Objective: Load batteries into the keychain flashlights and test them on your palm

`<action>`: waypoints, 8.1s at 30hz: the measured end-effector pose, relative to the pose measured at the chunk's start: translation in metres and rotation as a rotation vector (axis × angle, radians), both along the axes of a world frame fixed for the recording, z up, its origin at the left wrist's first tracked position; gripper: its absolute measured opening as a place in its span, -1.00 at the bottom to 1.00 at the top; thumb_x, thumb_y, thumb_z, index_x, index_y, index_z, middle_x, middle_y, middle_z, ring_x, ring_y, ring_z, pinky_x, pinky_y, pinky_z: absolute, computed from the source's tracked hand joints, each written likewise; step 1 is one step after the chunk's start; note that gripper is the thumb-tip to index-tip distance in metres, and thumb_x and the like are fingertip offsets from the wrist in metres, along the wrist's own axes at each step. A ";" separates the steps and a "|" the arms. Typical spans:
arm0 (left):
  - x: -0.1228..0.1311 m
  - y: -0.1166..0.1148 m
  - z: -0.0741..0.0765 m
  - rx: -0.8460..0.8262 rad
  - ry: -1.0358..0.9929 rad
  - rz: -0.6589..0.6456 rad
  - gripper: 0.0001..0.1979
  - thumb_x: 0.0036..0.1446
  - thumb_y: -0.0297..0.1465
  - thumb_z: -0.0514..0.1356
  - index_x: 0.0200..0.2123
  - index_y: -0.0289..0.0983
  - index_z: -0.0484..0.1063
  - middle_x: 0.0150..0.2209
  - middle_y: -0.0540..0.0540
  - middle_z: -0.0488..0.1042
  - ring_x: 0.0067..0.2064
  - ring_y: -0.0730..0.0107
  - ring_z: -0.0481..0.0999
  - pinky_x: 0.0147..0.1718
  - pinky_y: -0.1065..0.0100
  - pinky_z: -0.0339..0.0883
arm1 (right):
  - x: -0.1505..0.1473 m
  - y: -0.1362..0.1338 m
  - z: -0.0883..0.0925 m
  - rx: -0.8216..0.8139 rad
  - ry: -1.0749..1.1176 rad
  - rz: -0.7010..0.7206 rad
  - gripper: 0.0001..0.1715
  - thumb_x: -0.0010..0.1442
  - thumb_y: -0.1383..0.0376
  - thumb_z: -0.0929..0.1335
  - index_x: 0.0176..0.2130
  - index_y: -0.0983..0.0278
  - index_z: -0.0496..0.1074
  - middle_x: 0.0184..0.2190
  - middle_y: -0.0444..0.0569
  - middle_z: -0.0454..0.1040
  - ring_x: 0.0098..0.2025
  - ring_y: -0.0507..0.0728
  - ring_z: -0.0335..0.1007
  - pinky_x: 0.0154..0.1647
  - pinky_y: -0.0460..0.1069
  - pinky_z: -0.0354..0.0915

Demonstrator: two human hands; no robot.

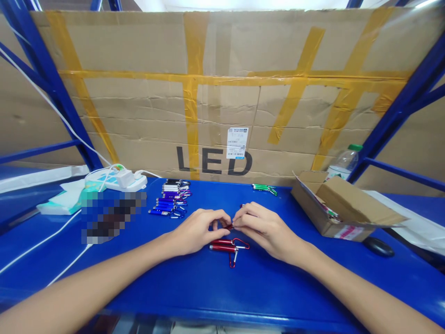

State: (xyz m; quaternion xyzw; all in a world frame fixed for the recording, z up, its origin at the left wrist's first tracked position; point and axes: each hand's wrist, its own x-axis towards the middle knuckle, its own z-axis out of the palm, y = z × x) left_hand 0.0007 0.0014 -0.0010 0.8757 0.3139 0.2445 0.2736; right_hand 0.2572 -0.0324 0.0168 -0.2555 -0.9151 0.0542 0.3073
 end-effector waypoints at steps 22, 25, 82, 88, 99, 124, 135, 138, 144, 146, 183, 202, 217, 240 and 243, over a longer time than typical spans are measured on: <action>0.002 0.000 0.001 -0.107 -0.104 0.027 -0.85 0.35 -0.32 0.31 -0.06 -0.22 0.58 -0.20 0.01 0.66 -0.25 0.40 0.56 -0.20 0.39 0.37 | -0.002 0.001 0.000 0.105 0.068 -0.136 -0.82 0.54 0.39 0.28 0.03 0.22 0.45 -0.04 0.08 0.54 0.00 0.22 0.44 0.05 0.13 0.41; 0.003 0.000 0.000 -0.112 -0.123 0.047 -0.85 0.35 -0.33 0.31 -0.06 -0.22 0.57 -0.20 0.00 0.67 -0.23 0.38 0.59 -0.18 0.38 0.38 | 0.003 0.008 -0.003 0.149 0.048 -0.312 -0.72 0.55 0.41 0.22 0.11 0.22 0.43 0.04 0.13 0.54 0.05 0.28 0.43 0.11 0.22 0.39; 0.003 -0.006 0.006 -0.207 -0.249 0.017 -0.69 0.45 -0.16 0.17 0.03 -0.25 0.51 -0.21 -0.04 0.54 -0.23 0.35 0.42 -0.23 0.36 0.30 | -0.003 0.005 0.004 -0.144 0.297 -0.085 -0.83 0.50 0.24 0.38 -0.13 0.20 0.59 -0.19 0.01 0.61 -0.15 0.16 0.54 -0.10 0.05 0.48; 0.002 -0.009 0.009 -0.242 -0.190 0.007 -0.61 0.50 -0.07 0.08 -0.02 -0.25 0.51 -0.26 -0.01 0.44 -0.27 0.36 0.34 -0.26 0.37 0.26 | -0.002 0.004 -0.006 -0.141 0.295 -0.111 -0.83 0.48 0.27 0.40 0.05 0.19 0.45 -0.13 -0.02 0.61 -0.15 0.14 0.58 -0.06 0.04 0.51; 0.004 -0.011 0.011 -0.303 -0.198 -0.015 -0.56 0.51 -0.05 0.06 -0.17 -0.28 0.50 -0.21 -0.05 0.52 -0.18 0.30 0.43 -0.13 0.32 0.34 | -0.002 -0.002 -0.006 0.149 0.024 -0.060 -0.76 0.56 0.35 0.28 0.16 0.18 0.37 -0.09 0.06 0.57 -0.10 0.21 0.49 -0.08 0.10 0.46; -0.006 -0.008 0.009 0.533 0.030 -0.121 -0.79 0.56 -0.34 0.05 -0.06 -0.27 0.46 -0.21 -0.13 0.54 -0.19 0.23 0.48 -0.16 0.24 0.28 | -0.015 0.007 -0.006 -1.150 0.672 0.060 -0.44 0.10 0.02 0.66 -0.29 0.23 0.36 -0.37 -0.16 0.52 -0.30 0.06 0.47 -0.21 -0.03 0.33; 0.008 -0.015 0.009 -0.222 -0.252 0.030 -0.76 0.46 -0.22 0.19 -0.14 -0.27 0.51 -0.24 -0.02 0.56 -0.21 0.36 0.51 -0.21 0.39 0.34 | -0.011 0.003 -0.014 -0.286 0.211 -0.137 -0.71 0.58 0.10 0.27 -0.17 0.18 0.40 -0.27 -0.09 0.47 -0.24 0.11 0.35 -0.17 0.00 0.23; 0.008 -0.013 0.008 -0.264 -0.268 0.021 -0.75 0.44 -0.21 0.21 -0.15 -0.28 0.52 -0.27 -0.01 0.56 -0.24 0.38 0.49 -0.24 0.39 0.33 | -0.009 0.001 -0.015 -0.179 0.100 -0.139 -0.66 0.62 0.12 0.19 -0.17 0.18 0.38 -0.29 -0.07 0.43 -0.27 0.12 0.32 -0.19 0.01 0.21; 0.000 -0.011 0.010 -0.001 -0.137 -0.049 -0.84 0.49 -0.29 0.18 -0.08 -0.24 0.50 -0.20 -0.02 0.62 -0.24 0.39 0.55 -0.22 0.39 0.34 | -0.016 -0.001 -0.010 -0.611 0.241 -0.069 -0.49 0.60 -0.03 0.18 -0.30 0.20 0.33 -0.40 -0.12 0.44 -0.37 0.08 0.34 -0.26 -0.01 0.27; -0.003 -0.010 0.008 0.190 -0.061 -0.085 -0.82 0.52 -0.31 0.14 -0.04 -0.23 0.51 -0.15 -0.06 0.62 -0.19 0.34 0.57 -0.17 0.35 0.34 | -0.017 0.000 -0.010 -0.857 0.330 -0.004 -0.42 0.53 -0.15 0.24 -0.32 0.22 0.33 -0.45 -0.13 0.44 -0.42 0.07 0.35 -0.30 -0.02 0.29; -0.002 -0.012 0.012 0.103 -0.078 -0.026 -0.80 0.52 -0.26 0.17 -0.06 -0.23 0.53 -0.21 -0.03 0.63 -0.26 0.38 0.55 -0.20 0.39 0.34 | -0.008 -0.001 -0.003 -0.456 0.104 -0.097 -0.57 0.60 0.06 0.22 -0.24 0.20 0.42 -0.36 -0.14 0.49 -0.32 0.08 0.36 -0.22 -0.03 0.25; -0.002 -0.002 0.006 0.290 -0.108 0.096 -0.75 0.53 -0.25 0.15 0.05 -0.21 0.58 -0.23 -0.06 0.53 -0.26 0.32 0.47 -0.15 0.31 0.36 | -0.009 0.005 -0.004 -0.499 0.309 -0.277 -0.52 0.54 0.01 0.24 -0.37 0.19 0.33 -0.48 -0.17 0.44 -0.41 0.08 0.32 -0.31 -0.03 0.22; -0.001 -0.004 0.007 0.351 -0.100 0.145 -0.80 0.48 -0.30 0.19 0.03 -0.19 0.57 -0.07 -0.14 0.51 -0.03 0.18 0.50 -0.01 0.20 0.41 | -0.008 0.008 -0.006 -0.486 0.218 -0.301 -0.56 0.55 0.06 0.23 -0.33 0.19 0.37 -0.43 -0.15 0.52 -0.38 0.09 0.39 -0.27 -0.02 0.25; -0.006 0.007 -0.004 0.293 0.174 0.139 -0.74 0.50 -0.24 0.19 0.02 -0.20 0.65 -0.07 -0.13 0.57 -0.06 0.16 0.48 -0.03 0.18 0.36 | 0.001 0.013 -0.016 -0.271 -0.095 -0.264 -0.83 0.50 0.27 0.35 0.07 0.17 0.43 -0.10 -0.02 0.53 -0.08 0.21 0.47 -0.06 0.06 0.34; -0.005 0.006 -0.002 0.272 0.188 0.146 -0.74 0.49 -0.25 0.21 0.04 -0.19 0.65 -0.06 -0.12 0.56 -0.04 0.16 0.48 0.00 0.17 0.36 | 0.002 0.013 -0.016 -0.283 -0.101 -0.257 -0.78 0.49 0.28 0.37 0.11 0.17 0.41 -0.08 -0.02 0.53 -0.06 0.21 0.46 -0.05 0.07 0.35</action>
